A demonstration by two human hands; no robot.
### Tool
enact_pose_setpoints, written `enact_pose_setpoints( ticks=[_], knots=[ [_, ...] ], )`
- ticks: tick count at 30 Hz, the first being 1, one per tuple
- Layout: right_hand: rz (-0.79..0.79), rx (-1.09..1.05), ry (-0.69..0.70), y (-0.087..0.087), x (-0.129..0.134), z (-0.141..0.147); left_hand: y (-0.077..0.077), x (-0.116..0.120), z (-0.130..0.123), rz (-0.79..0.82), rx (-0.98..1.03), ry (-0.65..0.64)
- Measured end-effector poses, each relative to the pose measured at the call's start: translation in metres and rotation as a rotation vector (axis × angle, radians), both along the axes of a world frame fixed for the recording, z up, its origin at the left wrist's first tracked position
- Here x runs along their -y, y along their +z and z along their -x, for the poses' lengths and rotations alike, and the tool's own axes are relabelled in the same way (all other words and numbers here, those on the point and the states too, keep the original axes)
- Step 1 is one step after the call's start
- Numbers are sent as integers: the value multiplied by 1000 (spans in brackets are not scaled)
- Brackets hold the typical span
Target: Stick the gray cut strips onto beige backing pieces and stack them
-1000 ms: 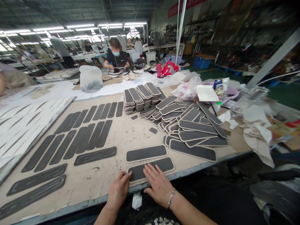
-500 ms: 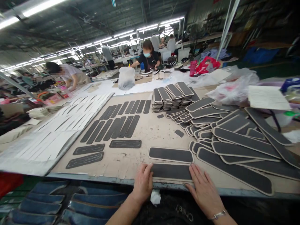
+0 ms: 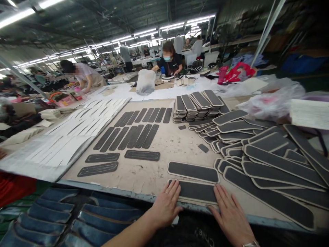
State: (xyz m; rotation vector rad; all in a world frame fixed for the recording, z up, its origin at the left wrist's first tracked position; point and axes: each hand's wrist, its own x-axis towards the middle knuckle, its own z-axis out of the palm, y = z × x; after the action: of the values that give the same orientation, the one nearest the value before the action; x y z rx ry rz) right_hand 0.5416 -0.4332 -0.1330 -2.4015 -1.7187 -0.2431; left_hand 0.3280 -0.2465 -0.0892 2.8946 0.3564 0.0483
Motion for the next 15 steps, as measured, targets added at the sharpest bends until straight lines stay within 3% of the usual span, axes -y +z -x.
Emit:
enact_pose_setpoints(
  ticks=[5,10,15],
  knots=[
    [35,-15,-12,0,0,0,-10,-18,32,126,198,44],
    [43,-7,-15,1,1,0,-5,-22,26,278,309,100],
    [39,-10,-12,2,1,0,-1,-22,23,312,342,87]
  ],
)
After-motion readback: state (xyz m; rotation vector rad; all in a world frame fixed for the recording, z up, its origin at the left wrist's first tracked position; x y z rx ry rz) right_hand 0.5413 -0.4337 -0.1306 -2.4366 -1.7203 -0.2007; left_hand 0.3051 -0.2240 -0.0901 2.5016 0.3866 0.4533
